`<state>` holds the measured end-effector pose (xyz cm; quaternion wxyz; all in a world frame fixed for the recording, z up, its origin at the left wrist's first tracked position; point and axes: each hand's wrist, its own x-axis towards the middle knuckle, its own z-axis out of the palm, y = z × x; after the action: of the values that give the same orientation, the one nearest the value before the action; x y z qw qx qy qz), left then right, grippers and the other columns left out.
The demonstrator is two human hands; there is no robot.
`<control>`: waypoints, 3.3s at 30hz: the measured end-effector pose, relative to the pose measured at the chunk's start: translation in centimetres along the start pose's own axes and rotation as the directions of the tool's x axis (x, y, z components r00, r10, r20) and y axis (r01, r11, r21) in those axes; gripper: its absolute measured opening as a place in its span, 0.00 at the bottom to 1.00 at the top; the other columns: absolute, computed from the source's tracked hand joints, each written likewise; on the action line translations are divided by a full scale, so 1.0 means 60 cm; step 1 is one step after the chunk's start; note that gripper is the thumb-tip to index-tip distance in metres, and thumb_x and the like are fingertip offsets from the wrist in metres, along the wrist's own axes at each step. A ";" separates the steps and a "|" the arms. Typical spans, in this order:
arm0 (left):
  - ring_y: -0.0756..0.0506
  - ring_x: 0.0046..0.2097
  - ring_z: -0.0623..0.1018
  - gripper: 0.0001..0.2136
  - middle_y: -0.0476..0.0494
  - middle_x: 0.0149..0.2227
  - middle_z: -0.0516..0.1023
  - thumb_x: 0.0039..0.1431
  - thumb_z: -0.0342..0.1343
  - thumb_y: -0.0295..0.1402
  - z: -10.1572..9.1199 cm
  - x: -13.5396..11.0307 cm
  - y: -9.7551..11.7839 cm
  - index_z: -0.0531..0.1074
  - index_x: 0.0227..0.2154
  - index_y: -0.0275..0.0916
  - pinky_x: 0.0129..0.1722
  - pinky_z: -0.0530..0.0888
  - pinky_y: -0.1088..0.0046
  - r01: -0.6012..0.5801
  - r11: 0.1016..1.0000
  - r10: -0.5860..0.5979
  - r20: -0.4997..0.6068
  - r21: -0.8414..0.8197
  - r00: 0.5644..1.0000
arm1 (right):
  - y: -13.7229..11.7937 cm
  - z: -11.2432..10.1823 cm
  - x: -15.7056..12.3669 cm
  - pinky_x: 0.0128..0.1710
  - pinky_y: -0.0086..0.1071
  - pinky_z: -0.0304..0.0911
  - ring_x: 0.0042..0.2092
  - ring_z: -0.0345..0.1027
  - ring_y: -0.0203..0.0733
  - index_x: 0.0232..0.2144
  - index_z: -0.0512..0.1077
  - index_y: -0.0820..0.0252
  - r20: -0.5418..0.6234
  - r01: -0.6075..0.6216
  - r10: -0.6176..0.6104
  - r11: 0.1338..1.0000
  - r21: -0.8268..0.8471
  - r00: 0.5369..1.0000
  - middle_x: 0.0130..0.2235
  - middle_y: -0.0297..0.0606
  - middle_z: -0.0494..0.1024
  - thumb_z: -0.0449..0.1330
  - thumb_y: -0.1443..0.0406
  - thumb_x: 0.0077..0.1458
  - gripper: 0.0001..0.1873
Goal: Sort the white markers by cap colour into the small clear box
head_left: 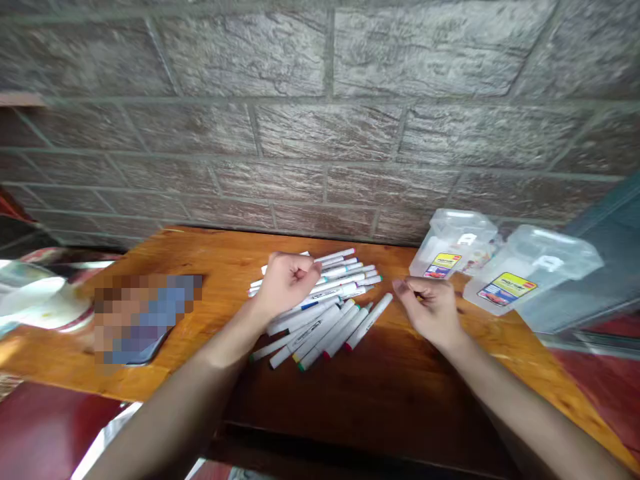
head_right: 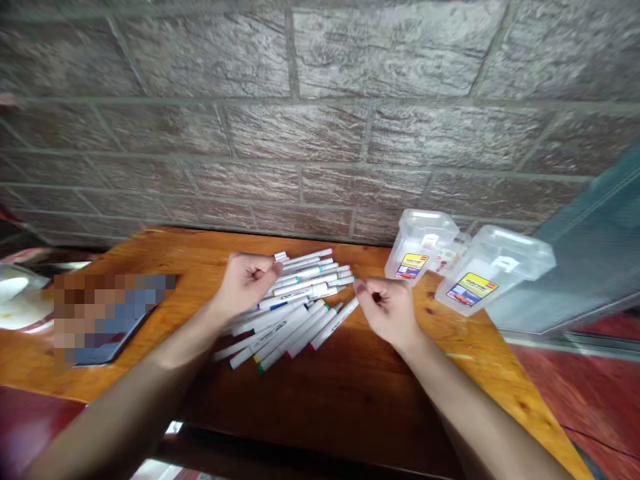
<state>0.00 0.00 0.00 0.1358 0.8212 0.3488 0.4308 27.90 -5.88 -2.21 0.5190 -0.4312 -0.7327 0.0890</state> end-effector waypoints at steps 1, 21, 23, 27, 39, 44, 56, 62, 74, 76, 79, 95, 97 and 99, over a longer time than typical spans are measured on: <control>0.54 0.21 0.51 0.22 0.56 0.18 0.46 0.65 0.50 0.31 0.001 0.001 0.000 0.47 0.17 0.41 0.23 0.51 0.75 -0.007 1.000 0.007 -0.002 -0.005 1.000 | 0.000 0.000 -0.001 0.20 0.31 0.39 0.20 0.41 0.30 0.18 0.48 0.54 -0.005 0.001 -0.001 1.000 -0.012 1.000 0.19 0.25 0.47 0.57 0.68 0.65 0.27; 0.49 0.27 0.71 0.08 0.52 0.24 0.72 0.59 0.55 0.27 0.027 -0.012 0.062 0.67 0.24 0.40 0.29 0.61 0.72 -0.184 0.983 0.157 0.497 0.005 0.854 | -0.042 0.015 -0.014 0.24 0.30 0.48 0.22 0.51 0.32 0.21 0.53 0.55 0.393 0.088 -0.077 0.996 -0.009 0.916 0.20 0.26 0.56 0.56 0.69 0.64 0.21; 0.49 0.28 0.72 0.08 0.52 0.24 0.73 0.58 0.55 0.26 0.025 -0.011 0.058 0.69 0.24 0.40 0.29 0.61 0.72 -0.171 0.985 0.144 0.481 0.014 0.865 | -0.037 0.015 -0.014 0.24 0.30 0.47 0.22 0.51 0.32 0.21 0.53 0.55 0.385 0.079 -0.066 0.997 -0.017 0.920 0.21 0.26 0.56 0.56 0.69 0.65 0.22; 0.49 0.27 0.71 0.08 0.52 0.23 0.73 0.59 0.55 0.26 0.024 -0.013 0.052 0.69 0.24 0.40 0.29 0.61 0.71 -0.169 0.985 0.143 0.471 0.013 0.871 | -0.027 0.016 -0.014 0.24 0.31 0.46 0.22 0.49 0.32 0.21 0.51 0.55 0.360 0.057 -0.041 0.998 -0.035 0.932 0.21 0.25 0.53 0.55 0.68 0.67 0.23; 0.49 0.27 0.70 0.10 0.52 0.23 0.71 0.60 0.54 0.26 0.025 -0.011 0.053 0.66 0.23 0.40 0.29 0.60 0.71 -0.184 0.983 0.159 0.460 0.010 0.874 | -0.030 0.015 -0.018 0.25 0.31 0.46 0.22 0.49 0.32 0.21 0.52 0.55 0.354 0.049 -0.029 0.998 -0.047 0.935 0.21 0.26 0.54 0.56 0.68 0.67 0.23; 0.49 0.27 0.71 0.07 0.52 0.24 0.73 0.58 0.54 0.26 0.022 -0.011 0.056 0.69 0.25 0.40 0.29 0.61 0.72 -0.172 0.985 0.142 0.483 0.017 0.864 | -0.028 0.014 -0.018 0.24 0.32 0.46 0.22 0.49 0.33 0.21 0.53 0.55 0.347 0.057 -0.044 0.998 -0.027 0.937 0.21 0.26 0.54 0.56 0.68 0.67 0.23; 0.48 0.27 0.72 0.10 0.51 0.24 0.74 0.61 0.53 0.26 0.024 -0.011 0.055 0.69 0.24 0.40 0.30 0.62 0.71 -0.212 0.977 0.172 0.461 0.034 0.870 | -0.036 0.012 -0.013 0.24 0.32 0.47 0.22 0.49 0.33 0.21 0.50 0.54 0.344 0.045 -0.015 0.996 -0.080 0.939 0.21 0.26 0.54 0.55 0.67 0.67 0.24; 0.47 0.28 0.74 0.09 0.49 0.24 0.75 0.59 0.55 0.26 0.021 -0.010 0.056 0.68 0.23 0.41 0.30 0.63 0.70 -0.209 0.975 0.153 0.470 0.069 0.869 | -0.027 0.013 -0.015 0.24 0.31 0.46 0.22 0.49 0.32 0.21 0.54 0.56 0.342 0.076 -0.060 0.997 -0.032 0.938 0.21 0.26 0.54 0.57 0.68 0.68 0.23; 0.47 0.28 0.74 0.09 0.50 0.25 0.75 0.58 0.56 0.26 0.020 -0.011 0.055 0.68 0.23 0.41 0.29 0.63 0.69 -0.215 0.974 0.158 0.456 0.075 0.876 | -0.027 0.016 -0.016 0.23 0.32 0.46 0.21 0.50 0.33 0.20 0.56 0.56 0.337 0.076 -0.058 0.996 -0.041 0.940 0.20 0.26 0.55 0.57 0.67 0.67 0.23; 0.47 0.28 0.74 0.09 0.49 0.25 0.76 0.59 0.55 0.26 0.019 -0.011 0.055 0.69 0.24 0.40 0.30 0.63 0.70 -0.206 0.976 0.153 0.460 0.067 0.875 | -0.028 0.017 -0.016 0.23 0.32 0.46 0.22 0.50 0.33 0.20 0.55 0.55 0.336 0.075 -0.056 0.996 -0.042 0.940 0.20 0.26 0.55 0.57 0.67 0.67 0.23; 0.47 0.28 0.75 0.08 0.49 0.25 0.76 0.60 0.55 0.26 0.019 -0.012 0.053 0.71 0.25 0.40 0.30 0.63 0.71 -0.196 0.979 0.151 0.466 0.049 0.872 | -0.031 0.018 -0.015 0.23 0.32 0.47 0.22 0.50 0.33 0.20 0.54 0.55 0.335 0.073 -0.048 0.995 -0.062 0.941 0.20 0.26 0.55 0.56 0.67 0.68 0.24; 0.50 0.26 0.71 0.10 0.53 0.23 0.72 0.61 0.54 0.25 0.021 -0.012 0.046 0.70 0.25 0.40 0.29 0.62 0.72 -0.230 0.972 0.202 0.358 0.039 0.912 | -0.059 -0.044 0.017 0.26 0.32 0.58 0.23 0.63 0.37 0.22 0.66 0.55 0.072 0.163 -0.147 0.931 -0.326 0.986 0.21 0.32 0.70 0.56 0.66 0.67 0.19; 0.50 0.26 0.71 0.09 0.53 0.23 0.72 0.60 0.54 0.24 0.021 -0.011 0.045 0.70 0.25 0.40 0.30 0.63 0.73 -0.226 0.974 0.204 0.339 0.027 0.918 | -0.063 -0.090 0.043 0.34 0.35 0.65 0.29 0.71 0.43 0.29 0.73 0.56 -0.028 0.132 -0.157 0.901 -0.413 0.987 0.27 0.38 0.78 0.58 0.66 0.67 0.12; 0.51 0.26 0.71 0.09 0.54 0.23 0.73 0.59 0.54 0.23 0.021 -0.010 0.045 0.70 0.25 0.40 0.30 0.63 0.74 -0.222 0.975 0.206 0.324 0.013 0.923 | -0.061 -0.141 0.075 0.43 0.42 0.67 0.38 0.75 0.52 0.35 0.76 0.58 -0.120 0.079 -0.165 0.849 -0.522 0.979 0.34 0.45 0.81 0.60 0.64 0.65 0.06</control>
<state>1.99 -2.26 0.32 0.1227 0.9164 0.2410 0.2949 32.58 -7.55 6.73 0.4466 -0.5123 -0.7115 -0.1783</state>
